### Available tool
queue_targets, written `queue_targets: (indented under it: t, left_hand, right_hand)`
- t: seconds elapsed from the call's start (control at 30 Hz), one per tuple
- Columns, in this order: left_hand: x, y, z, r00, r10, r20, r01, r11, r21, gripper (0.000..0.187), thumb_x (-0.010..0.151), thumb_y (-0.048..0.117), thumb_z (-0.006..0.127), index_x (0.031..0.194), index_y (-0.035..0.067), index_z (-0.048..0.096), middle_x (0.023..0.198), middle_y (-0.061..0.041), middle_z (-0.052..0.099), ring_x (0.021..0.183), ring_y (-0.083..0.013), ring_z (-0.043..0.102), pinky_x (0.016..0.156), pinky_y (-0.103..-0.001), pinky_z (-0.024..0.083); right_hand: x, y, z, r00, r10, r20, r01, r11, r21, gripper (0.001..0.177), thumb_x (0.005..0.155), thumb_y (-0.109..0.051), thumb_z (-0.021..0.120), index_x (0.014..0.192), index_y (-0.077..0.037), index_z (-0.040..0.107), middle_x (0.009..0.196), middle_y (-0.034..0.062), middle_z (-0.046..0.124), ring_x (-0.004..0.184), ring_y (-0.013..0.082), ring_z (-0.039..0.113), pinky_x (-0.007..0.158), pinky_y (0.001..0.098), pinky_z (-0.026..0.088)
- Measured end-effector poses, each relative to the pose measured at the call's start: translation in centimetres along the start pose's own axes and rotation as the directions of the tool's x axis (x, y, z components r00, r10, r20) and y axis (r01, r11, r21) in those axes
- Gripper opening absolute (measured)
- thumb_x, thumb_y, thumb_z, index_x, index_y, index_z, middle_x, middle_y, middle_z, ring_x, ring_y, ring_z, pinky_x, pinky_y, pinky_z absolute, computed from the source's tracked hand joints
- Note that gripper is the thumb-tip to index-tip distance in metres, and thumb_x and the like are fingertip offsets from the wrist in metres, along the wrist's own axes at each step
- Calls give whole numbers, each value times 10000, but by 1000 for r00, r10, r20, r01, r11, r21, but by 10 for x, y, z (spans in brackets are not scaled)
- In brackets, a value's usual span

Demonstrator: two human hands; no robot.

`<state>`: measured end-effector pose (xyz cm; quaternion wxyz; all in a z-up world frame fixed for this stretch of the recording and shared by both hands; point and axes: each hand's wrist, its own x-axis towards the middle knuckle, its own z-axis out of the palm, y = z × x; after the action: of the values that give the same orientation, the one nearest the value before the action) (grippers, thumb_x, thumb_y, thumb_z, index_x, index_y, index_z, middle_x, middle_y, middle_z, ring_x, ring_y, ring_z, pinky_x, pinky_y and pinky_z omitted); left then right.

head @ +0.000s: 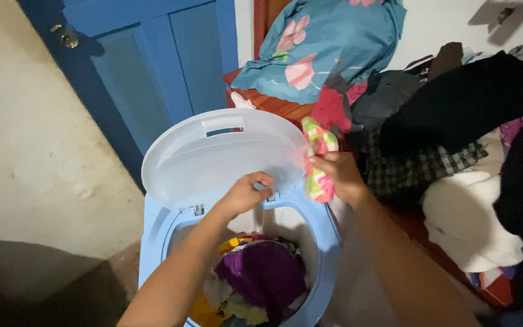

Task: The person loads various clothing items from a pile on a wooden surface into a portable washing machine. They pick up garments one by one, briefly unfold or shake them, and place them into the machine's drum.

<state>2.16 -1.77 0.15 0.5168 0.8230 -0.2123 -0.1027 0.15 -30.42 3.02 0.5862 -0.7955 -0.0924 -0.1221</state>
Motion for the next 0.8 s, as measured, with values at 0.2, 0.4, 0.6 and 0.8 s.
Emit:
queue_targets:
  t: [0.2, 0.4, 0.6, 0.8]
  left_hand:
    - [-7, 38, 27, 952, 277, 129, -246, 946, -213, 1025, 736, 260, 879, 1581, 78, 329, 1437, -145, 563, 1239, -255, 583, 959, -370, 539]
    - [-25, 44, 32, 857, 512, 60, -474, 829, -298, 1322, 789, 219, 921, 1607, 59, -105, 1596, -247, 272, 1457, -331, 337, 1138, -429, 364]
    - [-12, 21, 34, 970, 232, -74, -244, 929, -278, 336, 1085, 175, 500, 1349, 10, 629, 1052, -131, 744, 919, -194, 678, 847, -313, 552]
    - [-19, 27, -13, 965, -47, -259, -58, 923, -381, 146, 953, 78, 582, 961, 13, 712, 653, -58, 657, 453, -133, 542, 406, -307, 417]
  right_hand:
    - [-1, -22, 18, 923, 131, 361, -317, 791, 524, 334, 942, -182, 641, 1162, 61, 703, 994, 104, 743, 862, 177, 697, 771, 317, 564]
    - [-11, -53, 36, 934, -152, 325, -110, 741, 663, 579, 930, -72, 600, 1480, 68, 488, 1354, 132, 628, 1222, 183, 623, 1070, 310, 489]
    - [-14, -68, 53, 988, -103, 118, 60, 945, 321, 793, 763, 94, 658, 1513, -20, 427, 1338, 74, 603, 1122, 123, 599, 947, 285, 512]
    - [-3, -41, 55, 978, -192, -81, 192, 981, -10, 419, 869, -35, 764, 1270, 26, 658, 1170, 66, 725, 1071, 105, 653, 936, 253, 526]
